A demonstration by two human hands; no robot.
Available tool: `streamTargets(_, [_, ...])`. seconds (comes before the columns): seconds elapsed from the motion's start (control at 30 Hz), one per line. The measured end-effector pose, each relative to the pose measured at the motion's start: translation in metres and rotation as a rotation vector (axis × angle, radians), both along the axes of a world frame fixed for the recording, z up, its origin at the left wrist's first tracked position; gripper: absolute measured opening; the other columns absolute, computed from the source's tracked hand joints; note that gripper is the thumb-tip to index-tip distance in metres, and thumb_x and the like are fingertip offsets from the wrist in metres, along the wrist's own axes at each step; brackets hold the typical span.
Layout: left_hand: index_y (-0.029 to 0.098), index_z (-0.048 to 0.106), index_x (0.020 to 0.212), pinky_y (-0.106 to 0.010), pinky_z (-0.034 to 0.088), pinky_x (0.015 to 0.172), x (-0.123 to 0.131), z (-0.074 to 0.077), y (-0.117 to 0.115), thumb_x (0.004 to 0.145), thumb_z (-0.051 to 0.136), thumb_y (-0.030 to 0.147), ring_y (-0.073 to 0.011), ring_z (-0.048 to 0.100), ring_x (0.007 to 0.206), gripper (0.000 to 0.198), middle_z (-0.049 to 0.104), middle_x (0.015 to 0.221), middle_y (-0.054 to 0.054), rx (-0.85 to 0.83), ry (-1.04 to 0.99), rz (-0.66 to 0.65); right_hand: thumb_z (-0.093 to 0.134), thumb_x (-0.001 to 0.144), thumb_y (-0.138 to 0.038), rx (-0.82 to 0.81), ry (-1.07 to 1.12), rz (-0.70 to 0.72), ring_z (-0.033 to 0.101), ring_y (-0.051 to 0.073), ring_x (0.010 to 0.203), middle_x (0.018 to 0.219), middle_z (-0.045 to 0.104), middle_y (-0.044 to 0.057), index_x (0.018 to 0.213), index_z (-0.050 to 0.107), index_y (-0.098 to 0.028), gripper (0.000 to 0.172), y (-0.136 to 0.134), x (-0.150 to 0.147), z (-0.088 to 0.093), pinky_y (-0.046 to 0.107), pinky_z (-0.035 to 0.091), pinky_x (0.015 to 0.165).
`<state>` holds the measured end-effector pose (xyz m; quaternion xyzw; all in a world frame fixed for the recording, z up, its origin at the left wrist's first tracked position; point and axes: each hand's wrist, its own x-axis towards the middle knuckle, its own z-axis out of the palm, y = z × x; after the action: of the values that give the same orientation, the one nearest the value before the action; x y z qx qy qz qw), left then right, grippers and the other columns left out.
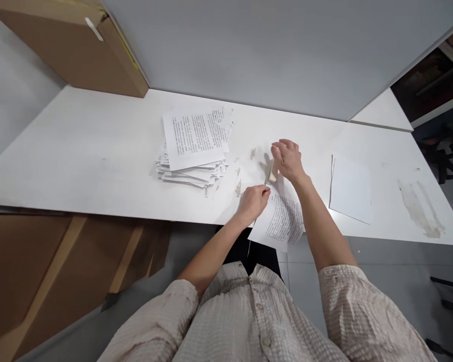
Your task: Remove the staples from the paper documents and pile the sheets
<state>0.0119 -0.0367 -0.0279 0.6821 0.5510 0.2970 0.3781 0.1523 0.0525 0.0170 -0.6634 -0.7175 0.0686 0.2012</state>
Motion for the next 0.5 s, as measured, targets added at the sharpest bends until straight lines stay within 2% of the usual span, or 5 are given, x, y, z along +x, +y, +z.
streamTargets(0.17, [0.022,0.072,0.087,-0.027,0.05,0.067,0.0,0.001,0.001,0.084,0.052,0.022,-0.0162,0.064,0.071,0.02,0.071,0.078,-0.003,-0.035,-0.008,-0.005,0.023,0.093,-0.052,-0.177,-0.063,0.094,0.032,0.034,0.124,0.135,0.046,0.011,0.119,0.059,-0.026,0.051,0.007,-0.012,-0.012,0.058,0.031,0.094])
streamTargets(0.5, [0.022,0.072,0.088,-0.029,0.05,0.076,-0.001,0.002,0.001,0.083,0.054,0.022,-0.0162,0.065,0.077,0.019,0.072,0.081,-0.003,-0.061,-0.026,-0.011,0.017,0.093,-0.053,-0.221,-0.127,0.131,0.035,0.033,0.12,0.134,0.046,0.009,0.12,0.056,-0.029,0.053,0.006,-0.01,-0.017,0.054,0.033,0.092])
